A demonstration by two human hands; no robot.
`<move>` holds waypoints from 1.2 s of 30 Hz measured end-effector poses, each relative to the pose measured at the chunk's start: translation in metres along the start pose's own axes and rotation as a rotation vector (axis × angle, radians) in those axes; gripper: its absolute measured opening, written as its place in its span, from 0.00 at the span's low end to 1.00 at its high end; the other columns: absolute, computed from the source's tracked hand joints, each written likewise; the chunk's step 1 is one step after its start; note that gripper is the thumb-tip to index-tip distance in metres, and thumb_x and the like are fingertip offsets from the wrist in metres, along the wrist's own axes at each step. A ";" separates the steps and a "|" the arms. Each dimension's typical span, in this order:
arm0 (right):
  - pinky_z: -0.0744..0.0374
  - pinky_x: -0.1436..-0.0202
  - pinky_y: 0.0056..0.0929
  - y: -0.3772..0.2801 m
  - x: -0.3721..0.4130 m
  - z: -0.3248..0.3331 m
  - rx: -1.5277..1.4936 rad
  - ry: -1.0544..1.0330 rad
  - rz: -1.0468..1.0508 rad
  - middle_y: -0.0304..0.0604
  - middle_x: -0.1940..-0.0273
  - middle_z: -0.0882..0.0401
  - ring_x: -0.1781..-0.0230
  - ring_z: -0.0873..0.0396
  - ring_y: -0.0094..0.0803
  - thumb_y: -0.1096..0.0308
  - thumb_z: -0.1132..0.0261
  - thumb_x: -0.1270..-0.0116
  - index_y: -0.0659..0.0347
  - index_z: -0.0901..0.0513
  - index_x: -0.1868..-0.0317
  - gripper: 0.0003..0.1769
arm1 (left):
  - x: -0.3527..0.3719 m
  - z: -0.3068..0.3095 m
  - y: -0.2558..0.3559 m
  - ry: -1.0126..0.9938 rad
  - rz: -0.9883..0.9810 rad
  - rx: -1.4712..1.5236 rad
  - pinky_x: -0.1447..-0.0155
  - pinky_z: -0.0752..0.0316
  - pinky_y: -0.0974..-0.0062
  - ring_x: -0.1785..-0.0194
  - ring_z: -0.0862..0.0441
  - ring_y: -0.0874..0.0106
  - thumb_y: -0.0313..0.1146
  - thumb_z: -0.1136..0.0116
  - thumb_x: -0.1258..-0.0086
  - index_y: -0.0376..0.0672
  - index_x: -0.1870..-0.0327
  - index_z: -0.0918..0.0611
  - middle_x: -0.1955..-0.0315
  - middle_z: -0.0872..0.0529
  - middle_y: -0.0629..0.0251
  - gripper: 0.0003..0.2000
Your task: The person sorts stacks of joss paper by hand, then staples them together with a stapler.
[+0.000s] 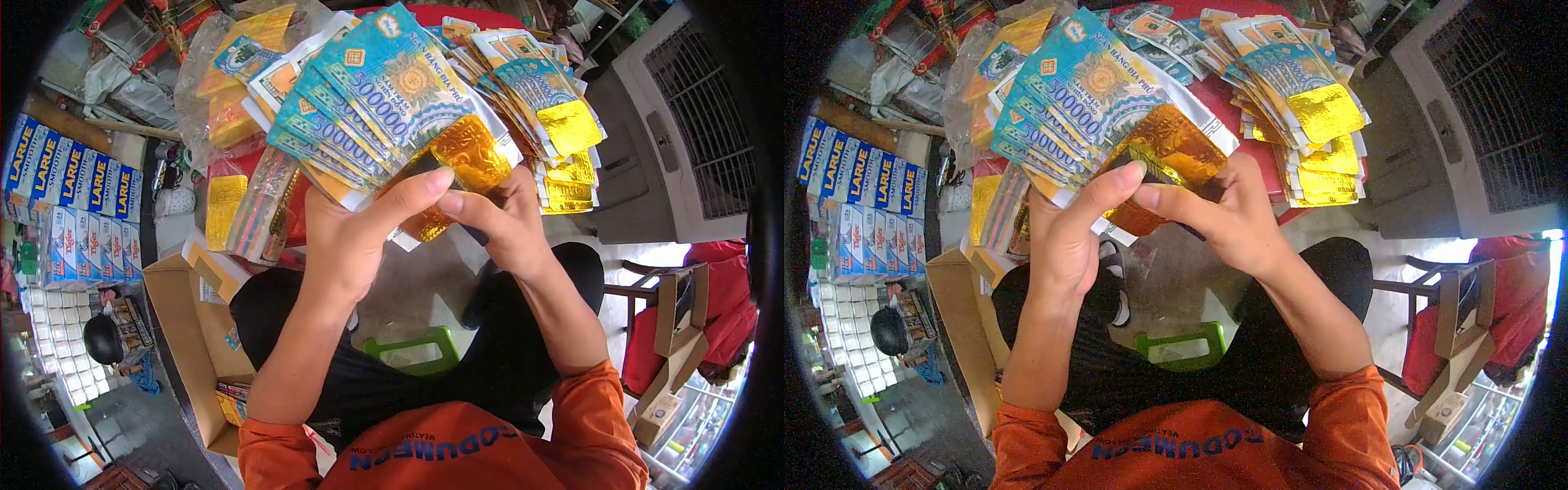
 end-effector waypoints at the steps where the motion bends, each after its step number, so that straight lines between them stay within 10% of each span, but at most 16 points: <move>1: 0.20 0.47 0.28 0.002 0.000 0.001 0.004 0.016 0.002 0.40 0.52 0.14 0.53 0.18 0.24 0.71 0.29 0.34 0.69 0.17 0.47 0.16 | 0.000 0.000 -0.002 0.007 0.012 -0.002 0.38 0.25 0.72 0.47 0.16 0.73 0.23 0.30 0.38 0.37 0.41 0.21 0.49 0.15 0.63 0.22; 26: 0.30 0.64 0.18 0.023 0.007 0.025 -0.125 0.186 -0.178 0.30 0.66 0.23 0.69 0.27 0.15 0.66 0.27 0.36 0.62 0.20 0.54 0.15 | -0.015 0.014 -0.008 0.237 -0.111 0.127 0.35 0.27 0.69 0.40 0.21 0.73 0.29 0.37 0.27 0.41 0.36 0.26 0.42 0.19 0.66 0.20; 36: 0.35 0.74 0.20 0.019 0.012 0.035 0.000 0.343 -0.176 0.26 0.76 0.27 0.78 0.33 0.15 0.63 0.24 0.37 0.55 0.20 0.68 0.12 | -0.012 -0.007 -0.010 0.138 -0.089 -0.083 0.47 0.20 0.78 0.52 0.15 0.76 0.19 0.28 0.39 0.34 0.46 0.19 0.52 0.13 0.63 0.19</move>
Point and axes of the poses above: each hand's wrist, its own x-axis away from the middle knuckle, its own z-axis out of the back of the hand, y = z × x, the point moved 5 cm from there along -x, towards the middle knuckle
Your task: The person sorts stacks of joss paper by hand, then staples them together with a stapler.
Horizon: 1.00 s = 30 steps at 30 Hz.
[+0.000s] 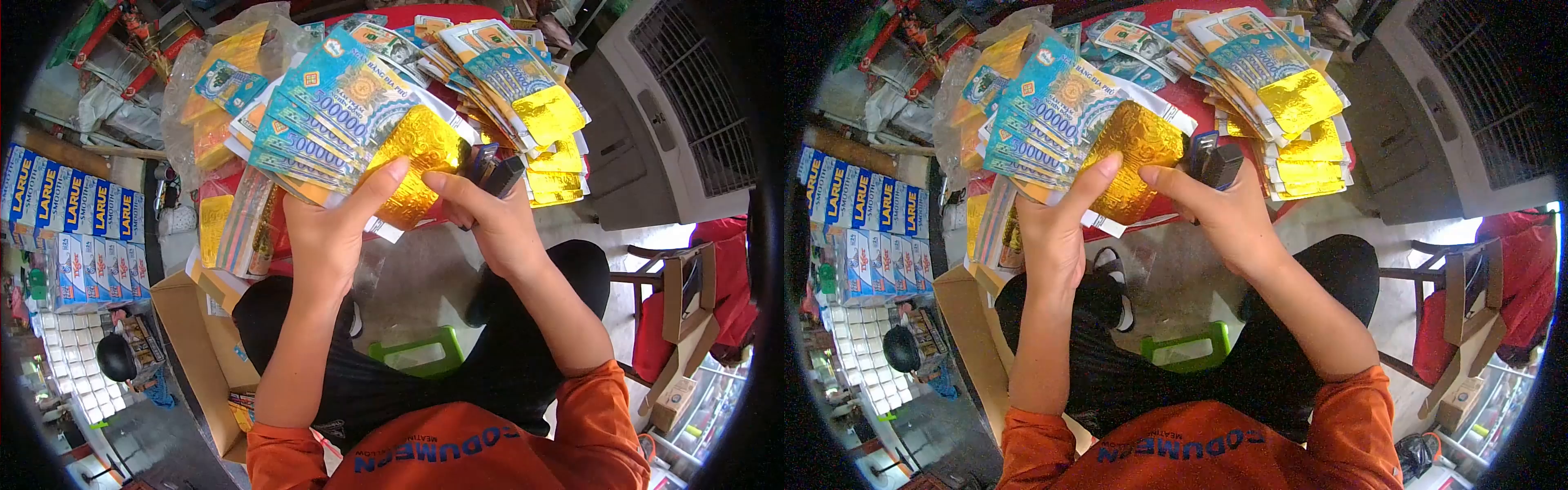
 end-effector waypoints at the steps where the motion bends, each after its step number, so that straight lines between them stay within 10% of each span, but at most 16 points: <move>1: 0.35 0.74 0.20 0.000 0.000 0.001 -0.001 0.001 -0.001 0.26 0.76 0.27 0.78 0.33 0.15 0.63 0.24 0.37 0.55 0.20 0.68 0.12 | 0.000 0.000 0.000 -0.001 0.001 0.000 0.47 0.20 0.78 0.52 0.15 0.76 0.19 0.28 0.39 0.34 0.46 0.19 0.52 0.13 0.63 0.19; 13: 0.30 0.70 0.18 -0.018 0.007 -0.001 0.110 -0.030 0.134 0.28 0.70 0.20 0.74 0.28 0.14 0.65 0.24 0.37 0.62 0.15 0.57 0.13 | 0.003 0.006 0.004 -0.058 0.037 -0.133 0.37 0.26 0.72 0.45 0.18 0.73 0.21 0.26 0.41 0.38 0.40 0.22 0.46 0.16 0.63 0.26; 19: 0.26 0.70 0.23 -0.074 0.035 0.007 0.694 0.120 1.112 0.39 0.74 0.20 0.76 0.23 0.30 0.72 0.22 0.47 0.64 0.13 0.59 0.14 | 0.004 0.017 0.004 -0.274 -0.199 0.333 0.21 0.44 0.54 0.26 0.34 0.65 0.48 0.41 0.27 0.46 0.27 0.33 0.31 0.28 0.67 0.31; 21: 0.28 0.73 0.28 -0.069 0.036 0.013 0.707 0.178 1.154 0.37 0.77 0.24 0.77 0.24 0.31 0.70 0.22 0.51 0.63 0.12 0.61 0.15 | 0.002 0.035 -0.004 -0.153 -0.060 0.326 0.21 0.44 0.51 0.26 0.35 0.64 0.59 0.51 0.24 0.49 0.25 0.34 0.28 0.30 0.69 0.33; 23: 0.32 0.76 0.30 -0.062 0.037 0.013 1.093 0.091 1.293 0.37 0.79 0.29 0.80 0.28 0.31 0.68 0.25 0.52 0.62 0.12 0.62 0.15 | -0.001 0.025 -0.001 -0.266 0.156 0.991 0.21 0.46 0.50 0.24 0.36 0.63 0.62 0.53 0.24 0.49 0.24 0.35 0.27 0.32 0.66 0.35; 24: 0.35 0.77 0.32 -0.058 0.037 0.012 1.092 0.092 1.294 0.38 0.79 0.31 0.81 0.30 0.33 0.67 0.27 0.51 0.62 0.12 0.62 0.14 | 0.001 0.025 -0.002 -0.006 0.177 0.662 0.21 0.46 0.47 0.25 0.36 0.61 0.65 0.54 0.25 0.48 0.24 0.35 0.27 0.33 0.63 0.36; 30: 0.30 0.74 0.33 -0.052 0.039 0.031 1.097 0.121 1.174 0.39 0.77 0.27 0.79 0.26 0.36 0.67 0.25 0.51 0.62 0.13 0.62 0.15 | -0.003 0.025 -0.009 -0.098 0.308 0.725 0.22 0.46 0.41 0.26 0.35 0.54 0.69 0.54 0.28 0.44 0.25 0.35 0.29 0.32 0.55 0.41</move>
Point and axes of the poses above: each hand's wrist, its own x-axis away from the middle knuckle, its own z-axis out of the back of the hand, y = z × x, the point moved 5 cm from there along -x, towards the middle knuckle
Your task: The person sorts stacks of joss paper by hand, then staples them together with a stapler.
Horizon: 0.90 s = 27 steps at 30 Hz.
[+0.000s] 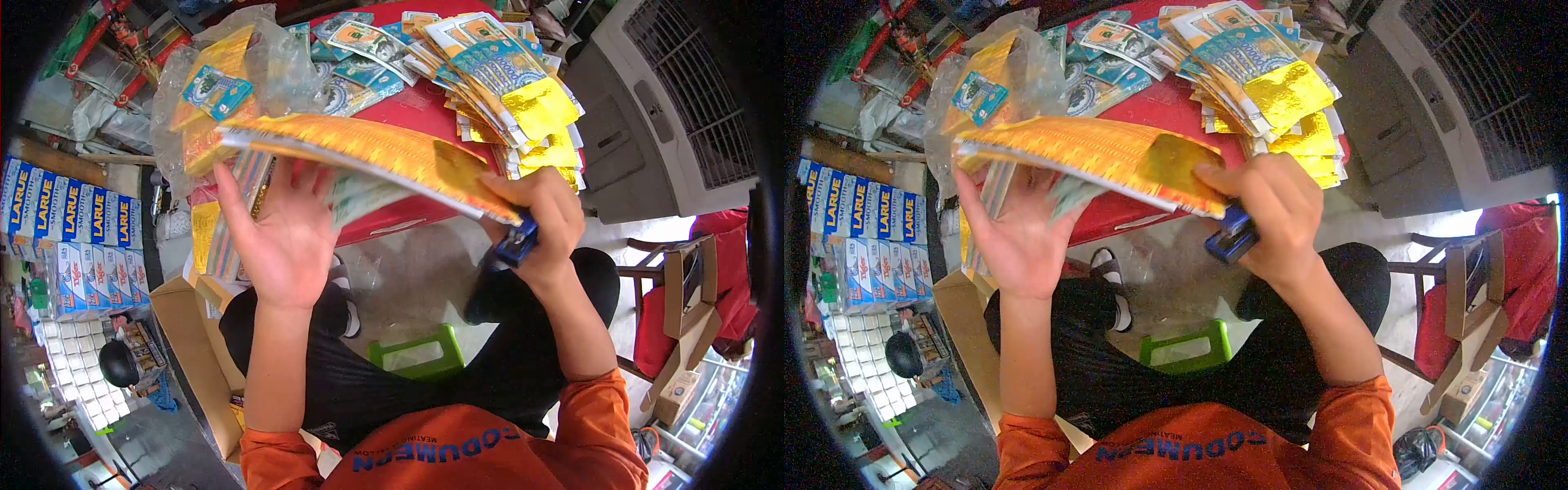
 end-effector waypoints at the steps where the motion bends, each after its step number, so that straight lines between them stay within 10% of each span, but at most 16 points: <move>1: 0.29 0.73 0.33 0.005 0.002 0.002 -0.021 0.022 -0.081 0.40 0.77 0.26 0.78 0.25 0.37 0.67 0.25 0.51 0.63 0.13 0.62 0.16 | -0.001 0.000 -0.001 0.001 0.000 0.001 0.22 0.46 0.41 0.26 0.35 0.54 0.69 0.54 0.28 0.44 0.25 0.35 0.29 0.32 0.55 0.41; 11: 0.28 0.72 0.29 0.016 -0.019 0.011 0.041 0.296 -0.172 0.39 0.76 0.24 0.77 0.24 0.33 0.77 0.24 0.52 0.59 0.12 0.60 0.16 | 0.000 -0.017 -0.043 -0.018 0.441 0.091 0.21 0.49 0.39 0.22 0.45 0.41 0.74 0.57 0.31 0.24 0.29 0.40 0.29 0.37 0.32 0.52; 18: 0.30 0.69 0.28 -0.027 -0.006 -0.033 0.156 -0.307 0.241 0.32 0.71 0.28 0.72 0.26 0.27 0.68 0.34 0.50 0.56 0.18 0.61 0.13 | -0.021 0.006 -0.041 -0.024 0.380 0.036 0.22 0.42 0.54 0.27 0.31 0.54 0.72 0.62 0.28 0.28 0.28 0.36 0.32 0.28 0.43 0.49; 27: 0.25 0.58 0.27 -0.066 0.030 -0.067 -0.006 -0.492 0.295 0.33 0.66 0.25 0.65 0.22 0.26 0.66 0.37 0.46 0.56 0.21 0.64 0.08 | -0.017 0.028 -0.029 0.097 0.145 -0.354 0.22 0.43 0.61 0.27 0.32 0.59 0.63 0.63 0.21 0.29 0.27 0.37 0.32 0.28 0.47 0.41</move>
Point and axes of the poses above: each hand's wrist, its own x-axis away from the middle knuckle, its own z-axis out of the back of the hand, y = z × x, the point moved 5 cm from there along -x, towards the middle knuckle
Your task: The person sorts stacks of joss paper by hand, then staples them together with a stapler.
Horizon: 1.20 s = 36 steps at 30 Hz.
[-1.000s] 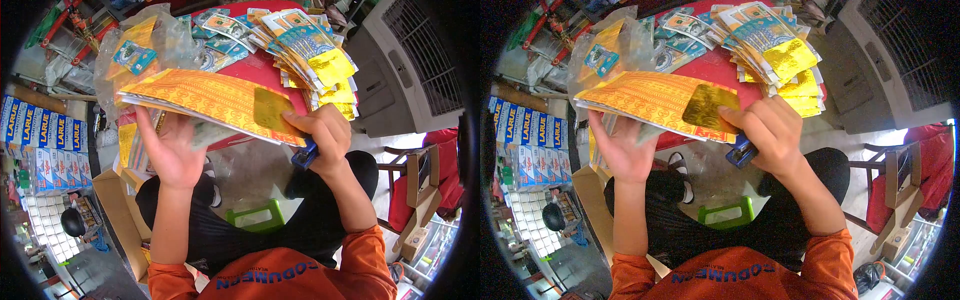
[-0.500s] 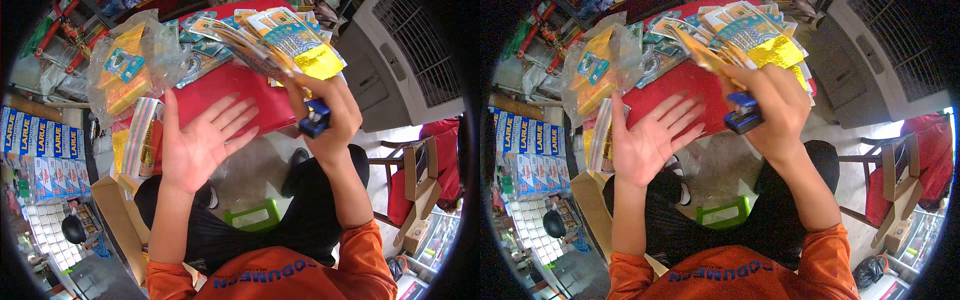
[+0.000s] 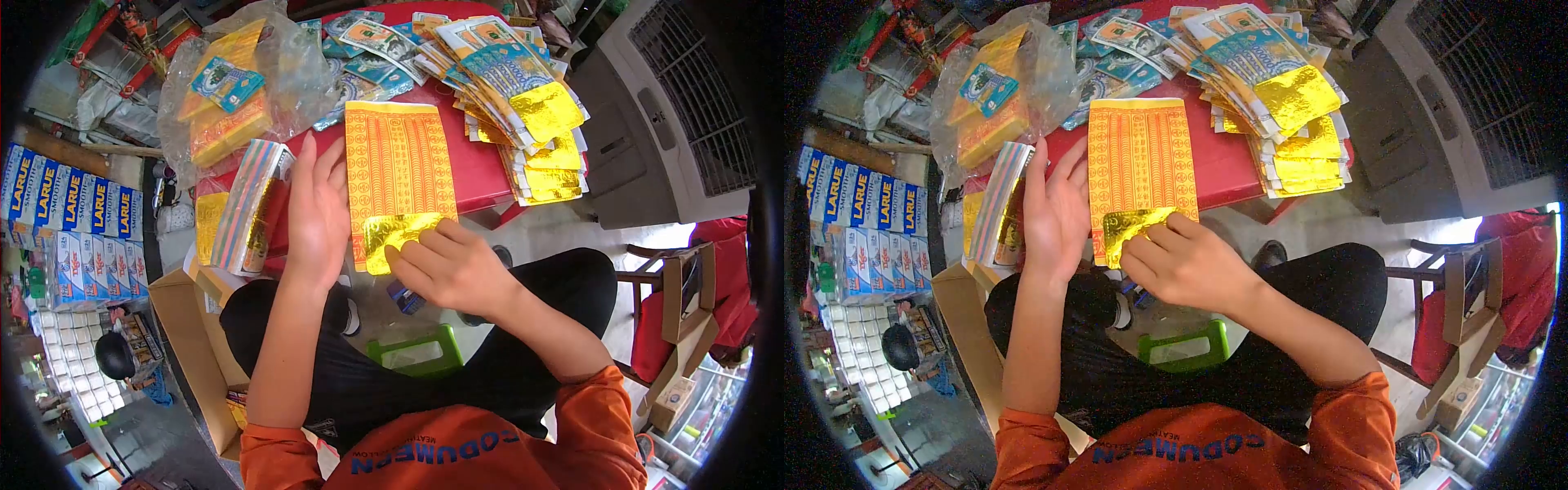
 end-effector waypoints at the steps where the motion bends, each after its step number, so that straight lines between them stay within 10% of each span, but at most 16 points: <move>1: 0.26 0.59 0.27 0.000 0.000 -0.001 0.007 -0.004 -0.007 0.33 0.68 0.26 0.65 0.23 0.26 0.66 0.37 0.46 0.56 0.22 0.64 0.09 | 0.004 -0.005 0.003 0.027 -0.106 -0.165 0.22 0.43 0.62 0.27 0.32 0.60 0.62 0.64 0.20 0.29 0.27 0.37 0.31 0.29 0.47 0.40; 8: 0.26 0.60 0.27 0.004 0.001 -0.003 0.011 -0.048 -0.032 0.32 0.69 0.28 0.66 0.23 0.25 0.66 0.36 0.47 0.55 0.21 0.62 0.11 | 0.028 -0.010 0.019 0.079 -0.593 -1.340 0.24 0.39 0.62 0.25 0.35 0.56 0.32 0.47 0.22 0.34 0.31 0.29 0.29 0.31 0.47 0.21; 10: 0.26 0.61 0.27 0.009 0.003 -0.003 0.002 -0.029 -0.056 0.32 0.68 0.27 0.66 0.23 0.26 0.67 0.37 0.46 0.54 0.20 0.60 0.11 | 0.033 -0.015 0.012 -0.180 -0.622 -1.644 0.24 0.39 0.61 0.24 0.34 0.55 0.29 0.48 0.23 0.38 0.34 0.24 0.30 0.28 0.52 0.18; 17: 0.23 0.56 0.29 0.028 0.007 0.004 -0.375 -0.197 -0.154 0.37 0.62 0.23 0.60 0.20 0.33 0.64 0.20 0.57 0.53 0.22 0.42 0.37 | 0.038 -0.004 0.002 -0.314 -0.585 -1.786 0.24 0.38 0.57 0.26 0.34 0.53 0.31 0.42 0.29 0.39 0.34 0.23 0.30 0.27 0.54 0.22; 21: 0.24 0.55 0.26 0.062 0.020 0.016 -0.711 0.099 -0.706 0.38 0.60 0.24 0.61 0.23 0.28 0.72 0.27 0.43 0.57 0.24 0.43 0.26 | 0.049 -0.012 0.009 -0.400 -0.496 -1.811 0.21 0.43 0.54 0.23 0.39 0.52 0.50 0.30 0.41 0.40 0.26 0.32 0.26 0.34 0.54 0.42; 24: 0.28 0.57 0.22 0.088 0.036 0.013 -1.068 0.333 -1.014 0.37 0.60 0.25 0.62 0.28 0.22 0.74 0.37 0.37 0.62 0.27 0.51 0.14 | 0.048 -0.008 0.005 -0.405 -0.476 -1.812 0.20 0.45 0.55 0.23 0.40 0.54 0.44 0.27 0.45 0.43 0.24 0.35 0.25 0.36 0.57 0.45; 29: 0.33 0.66 0.19 0.089 0.033 0.014 -0.875 0.214 -0.965 0.38 0.67 0.23 0.70 0.29 0.20 0.57 0.47 0.31 0.60 0.22 0.62 0.15 | 0.043 -0.002 -0.004 -0.386 -0.465 -1.934 0.19 0.45 0.57 0.23 0.40 0.56 0.33 0.26 0.53 0.47 0.23 0.36 0.24 0.37 0.61 0.49; 36: 0.23 0.58 0.23 0.081 0.011 0.007 -1.075 0.088 -1.032 0.39 0.64 0.16 0.64 0.19 0.22 0.64 0.31 0.32 0.66 0.18 0.56 0.13 | 0.042 0.000 -0.004 -0.356 -0.494 -1.893 0.20 0.44 0.56 0.23 0.38 0.57 0.29 0.31 0.52 0.46 0.25 0.33 0.25 0.35 0.61 0.45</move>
Point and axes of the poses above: each hand's wrist, its own x-axis away from the middle knuckle, its own z-axis out of the back of the hand, y = z × x, the point moved 5 cm from there along -x, towards the middle knuckle
